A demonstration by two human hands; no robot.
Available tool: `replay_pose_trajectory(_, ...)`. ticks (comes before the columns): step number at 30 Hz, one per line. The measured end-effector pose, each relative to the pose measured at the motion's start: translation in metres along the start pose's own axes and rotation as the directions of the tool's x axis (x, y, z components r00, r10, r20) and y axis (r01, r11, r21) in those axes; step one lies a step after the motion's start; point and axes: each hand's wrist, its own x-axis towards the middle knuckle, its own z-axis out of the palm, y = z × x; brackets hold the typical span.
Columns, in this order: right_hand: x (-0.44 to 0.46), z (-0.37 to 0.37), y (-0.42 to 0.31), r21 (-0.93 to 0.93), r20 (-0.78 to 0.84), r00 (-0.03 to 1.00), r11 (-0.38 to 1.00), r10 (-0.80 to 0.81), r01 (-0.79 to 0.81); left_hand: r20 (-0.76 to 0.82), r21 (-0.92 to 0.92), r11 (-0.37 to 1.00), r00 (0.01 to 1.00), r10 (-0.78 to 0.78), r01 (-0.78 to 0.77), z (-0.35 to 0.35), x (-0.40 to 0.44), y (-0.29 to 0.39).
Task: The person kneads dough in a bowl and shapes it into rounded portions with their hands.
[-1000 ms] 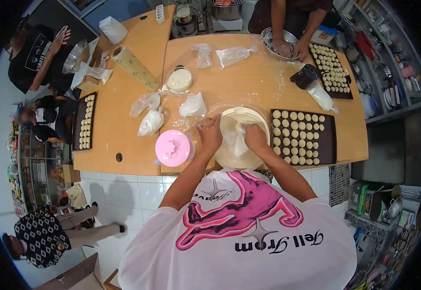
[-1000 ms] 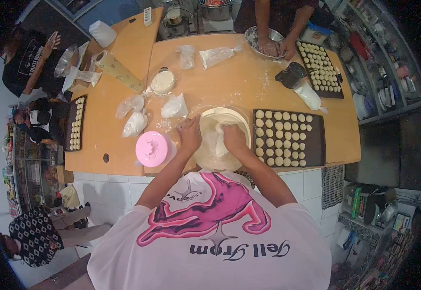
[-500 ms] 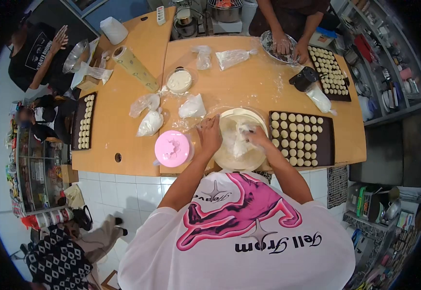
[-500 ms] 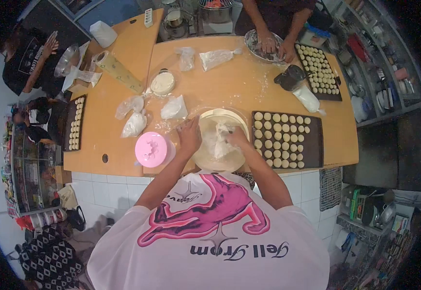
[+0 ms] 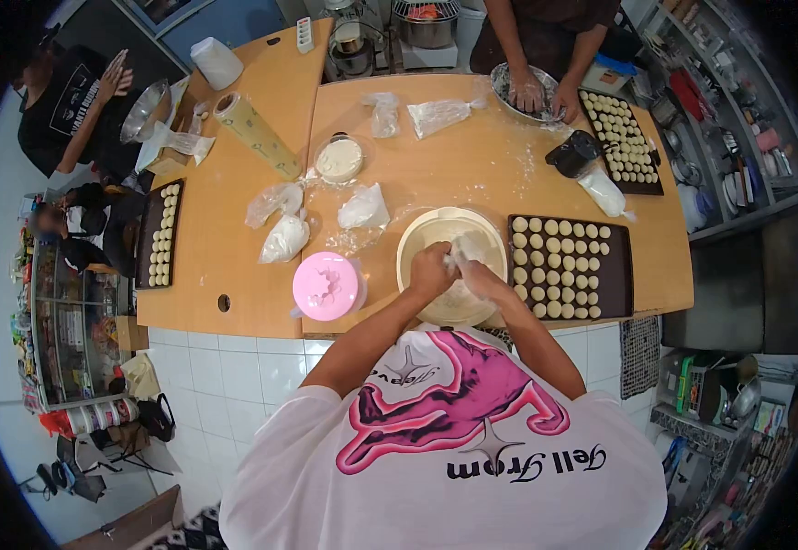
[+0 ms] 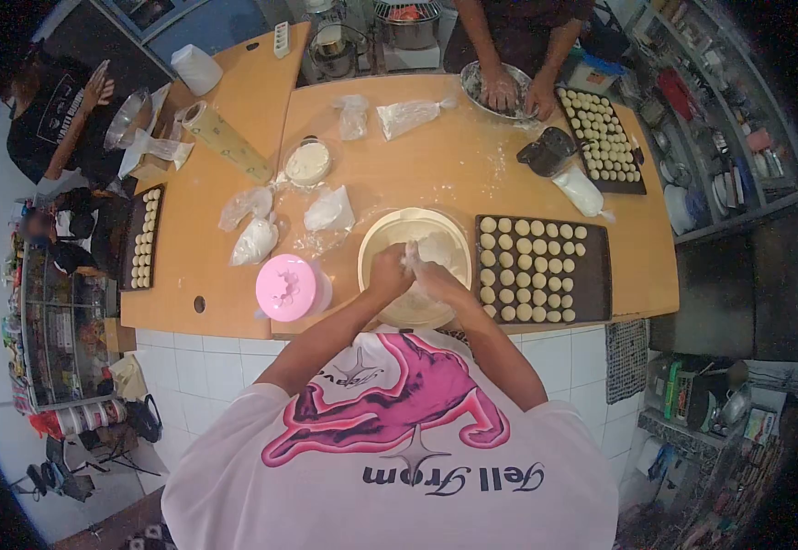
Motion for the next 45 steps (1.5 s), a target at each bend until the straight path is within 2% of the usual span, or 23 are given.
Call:
replay_pose_trajectory(1,-0.009,-0.006,-0.008,-0.302,-0.030,0.999,0.953,0.027,-0.035,0.012,0.076,0.997,1.000,0.017,-0.017,-0.002,0.003,-0.002)
replay_pose_trajectory(2,-0.025,-0.010,-0.015,-0.484,-0.107,0.989,0.874,-0.100,0.037,0.001,0.047,0.994,0.995,-0.100,0.100,-0.006,0.008,-0.006)
replay_pose_trajectory(5,-0.041,-0.017,-0.040,-0.391,-0.130,0.988,0.920,-0.088,0.030,0.070,-0.168,0.894,0.910,-0.409,0.415,-0.010,0.024,-0.011)
replay_pose_trajectory(7,-0.031,-0.003,-0.033,-0.446,-0.274,0.764,0.781,-0.584,0.438,0.255,-0.424,0.695,0.813,-0.523,0.580,-0.004,0.025,-0.015)
replay_pose_trajectory(8,-0.023,0.005,-0.028,-0.494,-0.322,0.550,0.633,-0.770,0.597,0.414,-0.608,0.438,0.735,-0.537,0.662,0.002,0.026,-0.015)
replay_pose_trajectory(10,-0.016,0.013,-0.019,-0.567,-0.274,0.531,0.581,-0.802,0.585,0.703,-0.696,-0.196,0.599,-0.383,0.691,0.012,0.027,-0.004)
replay_pose_trajectory(13,0.007,0.016,0.002,-0.611,-0.352,0.384,0.520,-0.854,0.596,0.778,-0.534,-0.533,0.629,-0.007,0.656,-0.024,0.015,0.014)
replay_pose_trajectory(14,0.006,0.015,0.002,-0.625,-0.343,0.334,0.479,-0.878,0.617,0.761,-0.513,-0.506,0.640,0.106,0.694,-0.025,0.012,0.004)
replay_pose_trajectory(18,0.014,0.013,0.013,-0.595,-0.337,0.244,0.407,-0.909,0.693,0.767,-0.469,-0.491,0.614,0.186,0.734,-0.029,0.001,0.000)
replay_pose_trajectory(20,0.024,0.013,0.018,-0.435,-0.401,0.477,0.621,-0.782,0.652,0.772,-0.468,-0.457,0.602,0.206,0.756,-0.017,-0.005,-0.017)
replay_pose_trajectory(23,0.033,0.007,0.006,-0.212,-0.563,0.685,0.882,-0.462,0.420,0.884,-0.415,-0.077,0.381,-0.272,0.907,-0.034,0.006,0.018)
replay_pose_trajectory(24,0.036,0.005,0.001,-0.132,-0.621,0.711,0.938,-0.329,0.320,0.836,-0.439,0.084,0.441,-0.326,0.895,-0.029,0.007,0.010)
replay_pose_trajectory(27,0.053,0.010,0.005,0.195,-0.799,0.577,0.837,-0.167,0.512,0.584,-0.478,0.507,0.691,-0.427,0.717,-0.021,0.009,-0.009)
replay_pose_trajectory(28,0.057,0.009,0.009,0.363,-0.726,0.687,0.846,-0.007,0.391,0.427,-0.504,0.607,0.788,-0.443,0.614,-0.029,0.010,0.001)
replay_pose_trajectory(29,0.059,0.006,0.015,0.610,-0.538,0.840,0.719,0.068,0.332,0.257,-0.503,0.702,0.863,-0.435,0.504,-0.034,0.009,0.006)
replay_pose_trajectory(30,0.058,0.002,0.017,0.805,-0.310,0.947,0.554,0.088,0.212,0.140,-0.552,0.763,0.939,-0.313,0.337,-0.031,0.008,0.005)
replay_pose_trajectory(31,0.059,0.000,0.018,0.928,-0.064,0.997,0.369,0.052,0.040,0.047,-0.435,0.883,0.984,-0.174,0.177,-0.028,0.007,0.005)
replay_pose_trajectory(33,0.053,-0.002,0.015,0.885,0.098,0.991,0.447,0.090,-0.128,-0.069,-0.132,0.979,0.987,0.147,-0.155,-0.023,0.004,0.007)
replay_pose_trajectory(34,0.051,-0.003,0.015,0.857,0.147,0.987,0.490,0.060,-0.158,0.006,-0.044,0.974,0.975,0.223,-0.223,-0.022,0.004,0.008)
replay_pose_trajectory(37,0.045,-0.007,0.017,0.771,0.248,0.960,0.627,-0.134,-0.112,-0.049,0.041,0.988,0.987,0.154,-0.152,-0.023,0.006,0.014)
replay_pose_trajectory(40,0.029,-0.007,0.002,0.658,0.267,0.945,0.752,-0.188,-0.036,-0.134,-0.045,0.990,0.983,0.128,-0.135,-0.019,0.010,0.009)
replay_pose_trajectory(43,0.008,-0.009,-0.013,0.461,0.271,0.961,0.884,-0.058,-0.077,0.025,0.035,0.998,0.998,-0.052,0.051,-0.014,0.014,-0.002)
replay_pose_trajectory(45,0.010,-0.014,-0.010,0.285,0.251,0.965,0.947,0.073,-0.146,0.011,-0.096,0.966,0.971,-0.238,0.238,-0.013,0.018,0.001)
